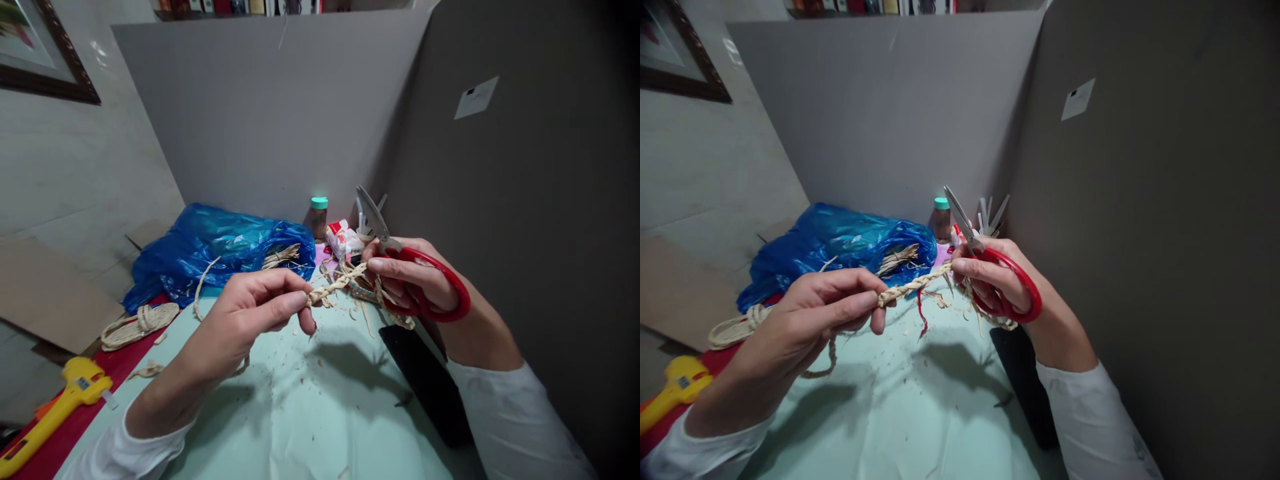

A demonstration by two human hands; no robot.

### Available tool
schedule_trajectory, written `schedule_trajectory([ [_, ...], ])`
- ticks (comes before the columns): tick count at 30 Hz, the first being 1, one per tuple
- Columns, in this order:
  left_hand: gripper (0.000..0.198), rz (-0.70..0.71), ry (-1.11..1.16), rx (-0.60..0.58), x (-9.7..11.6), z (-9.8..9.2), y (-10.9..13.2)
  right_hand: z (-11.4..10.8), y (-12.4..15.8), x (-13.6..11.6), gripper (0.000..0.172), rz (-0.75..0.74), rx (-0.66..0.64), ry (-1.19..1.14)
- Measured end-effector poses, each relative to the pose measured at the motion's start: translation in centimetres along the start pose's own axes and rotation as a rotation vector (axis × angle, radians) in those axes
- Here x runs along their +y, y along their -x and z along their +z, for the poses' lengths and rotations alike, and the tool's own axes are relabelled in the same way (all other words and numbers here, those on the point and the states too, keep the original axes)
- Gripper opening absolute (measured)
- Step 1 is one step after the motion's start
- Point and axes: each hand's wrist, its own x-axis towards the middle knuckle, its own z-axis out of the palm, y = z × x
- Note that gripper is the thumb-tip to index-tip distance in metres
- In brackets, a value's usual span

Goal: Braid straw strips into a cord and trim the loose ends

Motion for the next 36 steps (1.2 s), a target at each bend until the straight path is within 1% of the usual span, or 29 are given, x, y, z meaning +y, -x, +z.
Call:
schedule_trajectory([
  [3, 0.013, -0.06, 0.129, -0.05, 0.0, -0.2, 0.0, 0.2, -0.1, 0.1, 0.022, 0.032, 0.002, -0.025],
  [7, 0.014, -0.082, 0.195, -0.072, 0.0, -0.3, 0.0, 0.2, -0.2, 0.3, 0.022, 0.043, 0.009, -0.03],
  [10, 0.017, -0.086, 0.172, -0.042, 0.1, -0.1, -0.1, 0.1, -0.2, 0.5, 0.021, 0.056, 0.0, -0.055],
  [13, 0.016, -0.072, 0.072, 0.009, -0.1, -0.1, -0.2, 0.1, -0.2, 0.6, 0.021, 0.063, -0.011, -0.073],
  [15, 0.014, -0.037, -0.002, 0.032, -0.2, -0.1, -0.3, 0.2, -0.2, 0.6, 0.021, 0.061, -0.02, -0.088],
  [19, 0.012, 0.101, -0.169, 0.079, -0.4, -0.2, -0.3, 0.3, 0.0, 0.2, 0.019, 0.005, 0.005, -0.088],
  [22, 0.01, 0.175, -0.311, 0.145, -0.3, -0.1, -0.3, 0.3, 0.2, -0.3, 0.021, -0.03, 0.021, -0.047],
  [27, 0.005, 0.32, -0.398, 0.297, -0.5, 0.5, 0.0, 0.4, 0.5, -0.9, 0.021, -0.044, -0.004, 0.064],
  [29, 0.007, 0.377, -0.444, 0.363, -0.6, 0.5, 0.1, 0.4, 0.6, -1.2, 0.02, -0.051, -0.051, 0.133],
  [30, 0.008, 0.405, -0.462, 0.383, -0.7, 0.5, 0.1, 0.4, 0.6, -1.3, 0.021, -0.058, -0.106, 0.182],
  [32, 0.008, 0.452, -0.469, 0.379, -0.7, 0.2, 0.0, 0.4, 0.8, -1.7, 0.023, -0.074, -0.287, 0.28],
  [33, 0.007, 0.462, -0.455, 0.342, -0.6, 0.0, -0.1, 0.4, 0.8, -1.9, 0.025, -0.08, -0.388, 0.303],
  [34, 0.008, 0.459, -0.429, 0.287, -0.5, -0.3, -0.1, 0.4, 0.9, -2.0, 0.027, -0.087, -0.462, 0.306],
  [35, 0.008, 0.446, -0.39, 0.224, -0.5, -0.6, -0.2, 0.3, 1.0, -2.1, 0.028, -0.099, -0.486, 0.299],
  [36, 0.008, 0.42, -0.341, 0.156, -0.4, -1.0, -0.3, 0.3, 1.0, -2.2, 0.028, -0.12, -0.45, 0.297],
])
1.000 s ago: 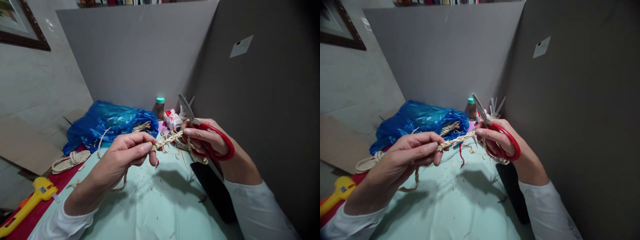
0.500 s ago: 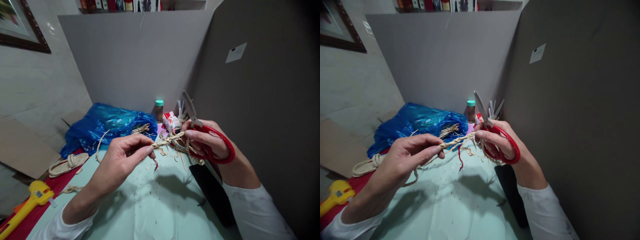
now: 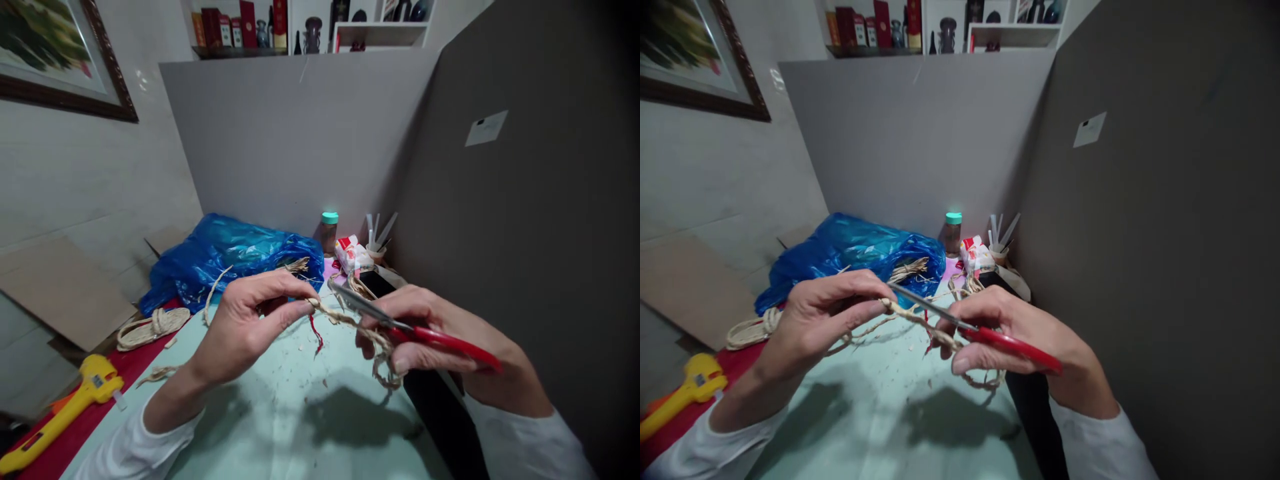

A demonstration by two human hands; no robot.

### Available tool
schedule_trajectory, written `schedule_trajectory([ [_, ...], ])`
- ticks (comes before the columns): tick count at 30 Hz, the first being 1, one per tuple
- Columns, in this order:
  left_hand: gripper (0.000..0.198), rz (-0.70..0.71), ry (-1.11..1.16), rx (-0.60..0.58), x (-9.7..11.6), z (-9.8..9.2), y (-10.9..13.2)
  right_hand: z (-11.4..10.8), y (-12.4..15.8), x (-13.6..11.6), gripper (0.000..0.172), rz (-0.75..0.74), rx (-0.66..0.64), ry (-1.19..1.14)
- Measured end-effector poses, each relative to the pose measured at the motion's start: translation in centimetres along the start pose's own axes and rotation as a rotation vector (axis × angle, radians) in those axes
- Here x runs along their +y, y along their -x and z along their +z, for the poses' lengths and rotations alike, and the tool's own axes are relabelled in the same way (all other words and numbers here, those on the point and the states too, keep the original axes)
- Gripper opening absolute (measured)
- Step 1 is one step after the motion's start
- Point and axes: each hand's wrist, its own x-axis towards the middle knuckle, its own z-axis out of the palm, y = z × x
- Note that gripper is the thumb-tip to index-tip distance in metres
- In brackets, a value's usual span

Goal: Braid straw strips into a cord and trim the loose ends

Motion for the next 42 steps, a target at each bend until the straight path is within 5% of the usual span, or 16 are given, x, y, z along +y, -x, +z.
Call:
schedule_trajectory([
  [5, 0.007, -0.142, 0.347, -0.184, -0.6, -1.1, -0.4, 0.0, -0.1, 0.0, 0.02, -0.094, 0.383, 0.182],
  [13, 0.007, -0.197, 0.56, -0.244, -1.3, -1.0, -0.5, 2.7, -2.1, 0.1, 0.014, -0.174, 0.2, 0.495],
  [23, 0.007, -0.2, 0.555, -0.236, -1.3, -1.0, -0.6, 2.8, -2.4, 0.1, 0.009, -0.197, 0.165, 0.533],
  [42, 0.006, -0.222, 0.538, -0.128, -0.8, 0.0, -0.1, 2.7, -2.2, 0.8, 0.008, -0.235, 0.294, 0.667],
])
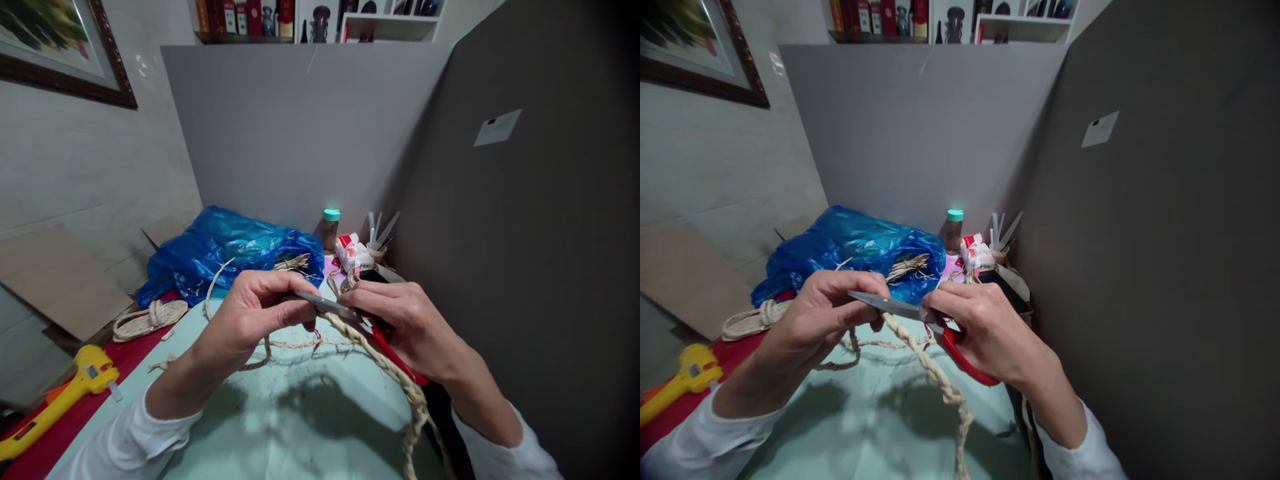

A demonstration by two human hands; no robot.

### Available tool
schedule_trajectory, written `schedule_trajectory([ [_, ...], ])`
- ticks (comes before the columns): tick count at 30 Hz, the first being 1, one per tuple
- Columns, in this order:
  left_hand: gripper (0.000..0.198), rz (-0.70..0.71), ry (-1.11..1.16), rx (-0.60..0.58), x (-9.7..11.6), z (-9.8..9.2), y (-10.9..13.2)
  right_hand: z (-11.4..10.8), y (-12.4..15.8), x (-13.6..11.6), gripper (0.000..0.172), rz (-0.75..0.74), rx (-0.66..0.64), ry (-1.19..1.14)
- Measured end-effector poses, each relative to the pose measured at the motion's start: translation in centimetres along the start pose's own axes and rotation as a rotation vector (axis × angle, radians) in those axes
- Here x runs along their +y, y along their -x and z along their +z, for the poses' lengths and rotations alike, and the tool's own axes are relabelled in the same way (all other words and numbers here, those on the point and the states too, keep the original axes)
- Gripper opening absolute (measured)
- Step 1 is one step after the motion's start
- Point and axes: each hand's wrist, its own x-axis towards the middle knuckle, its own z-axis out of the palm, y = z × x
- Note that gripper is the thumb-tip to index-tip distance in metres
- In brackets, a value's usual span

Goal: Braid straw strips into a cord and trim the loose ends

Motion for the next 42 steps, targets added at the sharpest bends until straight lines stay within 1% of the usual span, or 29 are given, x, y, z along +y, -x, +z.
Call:
schedule_trajectory([
  [2, 0.004, 0.007, -0.026, 0.017, 0.2, -0.1, 0.1, -0.1, -0.1, 0.1, 0.005, 0.047, 0.076, -0.077],
  [3, 0.004, 0.015, -0.055, 0.029, 0.4, -0.1, 0.1, -0.2, -0.1, 0.1, 0.005, 0.094, 0.11, -0.135],
  [5, 0.005, 0.033, -0.127, 0.051, 0.8, -0.3, 0.2, -0.4, 0.0, 0.2, 0.012, 0.231, 0.16, -0.264],
  [7, 0.007, 0.042, -0.201, 0.081, 1.1, -0.3, 0.3, -0.7, 0.2, 0.2, 0.018, 0.367, 0.184, -0.409],
  [9, 0.008, 0.063, -0.284, 0.119, 1.5, -0.4, 0.3, -1.0, 0.5, 0.2, 0.022, 0.438, 0.167, -0.572],
  [11, 0.011, 0.101, -0.374, 0.147, 1.6, -0.4, 0.3, -1.5, 0.7, 0.0, 0.027, 0.443, 0.129, -0.689],
  [12, 0.012, 0.118, -0.41, 0.154, 1.7, -0.4, 0.2, -1.7, 0.7, -0.1, 0.028, 0.436, 0.116, -0.711],
  [15, 0.013, 0.133, -0.483, 0.184, 1.5, -0.4, 0.1, -2.1, 0.4, -0.5, 0.026, 0.424, 0.083, -0.675],
  [18, 0.011, 0.154, -0.572, 0.25, 1.2, -0.4, 0.1, -2.1, 0.0, -0.8, 0.022, 0.42, 0.009, -0.656],
  [21, 0.011, 0.208, -0.648, 0.311, 0.9, 0.0, 0.1, -1.7, -0.1, -0.8, 0.027, 0.443, -0.01, -0.708],
  [23, 0.011, 0.236, -0.624, 0.328, 0.8, 0.2, 0.1, -1.4, -0.1, -0.7, 0.031, 0.477, -0.006, -0.729],
  [26, 0.01, 0.247, -0.541, 0.309, 0.9, 0.1, 0.0, -1.0, 0.1, -0.6, 0.031, 0.512, 0.007, -0.736],
  [28, 0.008, 0.225, -0.568, 0.254, 1.1, -0.2, -0.2, -1.0, 0.2, -0.4, 0.029, 0.502, 0.049, -0.713],
  [30, 0.01, 0.181, -0.674, 0.143, 1.3, -0.6, -0.3, -0.9, 0.2, -0.1, 0.027, 0.464, 0.108, -0.655],
  [32, 0.016, 0.145, -0.79, 0.012, 1.4, -0.8, -0.4, -0.7, 0.2, 0.2, 0.023, 0.404, 0.148, -0.587],
  [34, 0.021, 0.119, -0.848, -0.089, 1.4, -0.7, -0.5, -0.4, 0.2, 0.3, 0.018, 0.345, 0.138, -0.523],
  [36, 0.023, 0.07, -0.831, -0.146, 1.3, -0.4, -0.5, -0.1, 0.2, 0.3, 0.014, 0.297, 0.101, -0.481],
  [38, 0.027, -0.007, -0.767, -0.158, 1.1, -0.2, -0.6, 0.1, 0.2, 0.3, 0.012, 0.272, 0.082, -0.454],
  [40, 0.024, -0.063, -0.695, -0.126, 0.9, -0.2, -0.8, 0.1, 0.1, 0.4, 0.014, 0.282, 0.068, -0.435],
  [42, 0.019, -0.086, -0.645, -0.082, 0.7, -0.4, -0.9, 0.1, 0.1, 0.5, 0.018, 0.307, 0.039, -0.427],
])
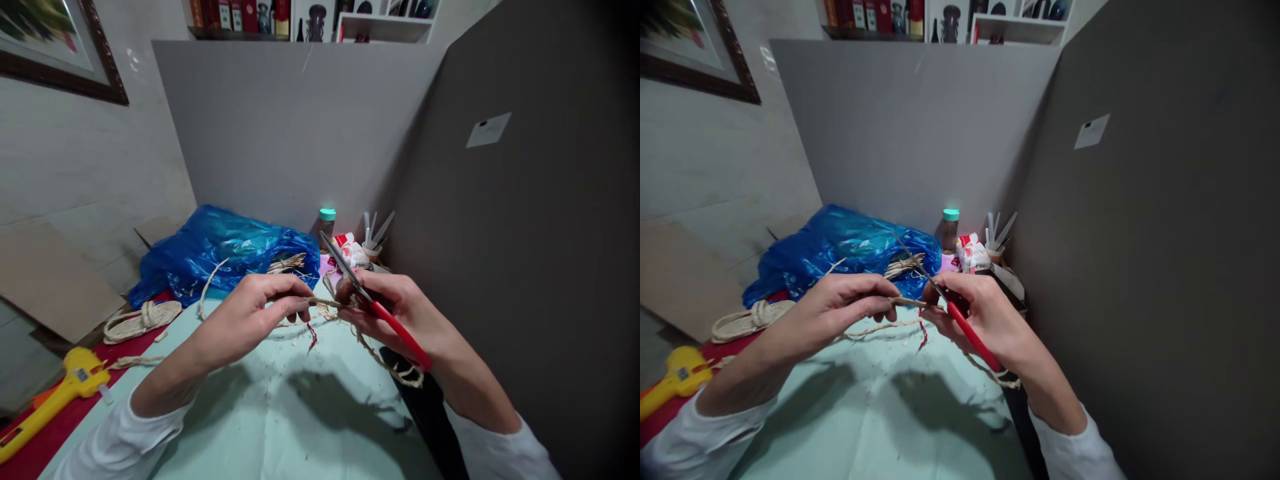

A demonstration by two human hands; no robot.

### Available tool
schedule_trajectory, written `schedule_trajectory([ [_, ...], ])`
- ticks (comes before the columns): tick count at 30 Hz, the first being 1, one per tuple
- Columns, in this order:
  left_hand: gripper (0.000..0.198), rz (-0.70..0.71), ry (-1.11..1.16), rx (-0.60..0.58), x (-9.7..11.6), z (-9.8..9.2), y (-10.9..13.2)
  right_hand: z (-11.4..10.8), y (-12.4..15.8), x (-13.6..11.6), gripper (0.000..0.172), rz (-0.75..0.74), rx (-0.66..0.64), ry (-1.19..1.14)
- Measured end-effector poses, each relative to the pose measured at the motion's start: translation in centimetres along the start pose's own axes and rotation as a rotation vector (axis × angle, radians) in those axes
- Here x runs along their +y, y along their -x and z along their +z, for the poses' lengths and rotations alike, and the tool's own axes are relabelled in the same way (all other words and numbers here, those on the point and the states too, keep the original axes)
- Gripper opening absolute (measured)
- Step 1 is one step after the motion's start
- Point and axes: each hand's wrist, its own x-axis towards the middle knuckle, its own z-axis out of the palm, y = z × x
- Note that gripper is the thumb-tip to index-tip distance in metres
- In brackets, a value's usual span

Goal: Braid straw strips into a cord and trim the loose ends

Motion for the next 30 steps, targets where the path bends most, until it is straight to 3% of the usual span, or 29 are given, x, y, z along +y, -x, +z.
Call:
schedule_trajectory([
  [7, 0.006, -0.012, 0.062, 0.183, -0.1, -0.3, 0.1, -0.4, 0.0, 1.4, 0.019, 0.052, 0.012, -0.004],
  [12, 0.005, 0.015, 0.059, 0.229, 0.5, -0.5, 0.5, -0.6, -0.1, 2.3, 0.017, 0.055, 0.049, -0.034],
  [15, 0.003, 0.016, 0.077, 0.199, 0.7, -0.5, 0.6, -0.9, -0.2, 2.6, 0.015, 0.053, 0.153, -0.003],
  [21, 0.01, -0.027, 0.351, 0.029, 0.5, 0.1, 0.4, -0.5, -1.0, 4.7, 0.013, 0.014, 0.35, 0.11],
  [27, 0.013, -0.025, 0.586, 0.007, 0.4, 0.6, 0.8, 2.5, -2.0, 5.3, 0.006, -0.047, 0.215, 0.202],
  [30, 0.01, -0.004, 0.606, 0.043, 0.6, 0.8, 1.0, 3.4, -2.1, 5.2, 0.014, -0.021, 0.126, 0.229],
])
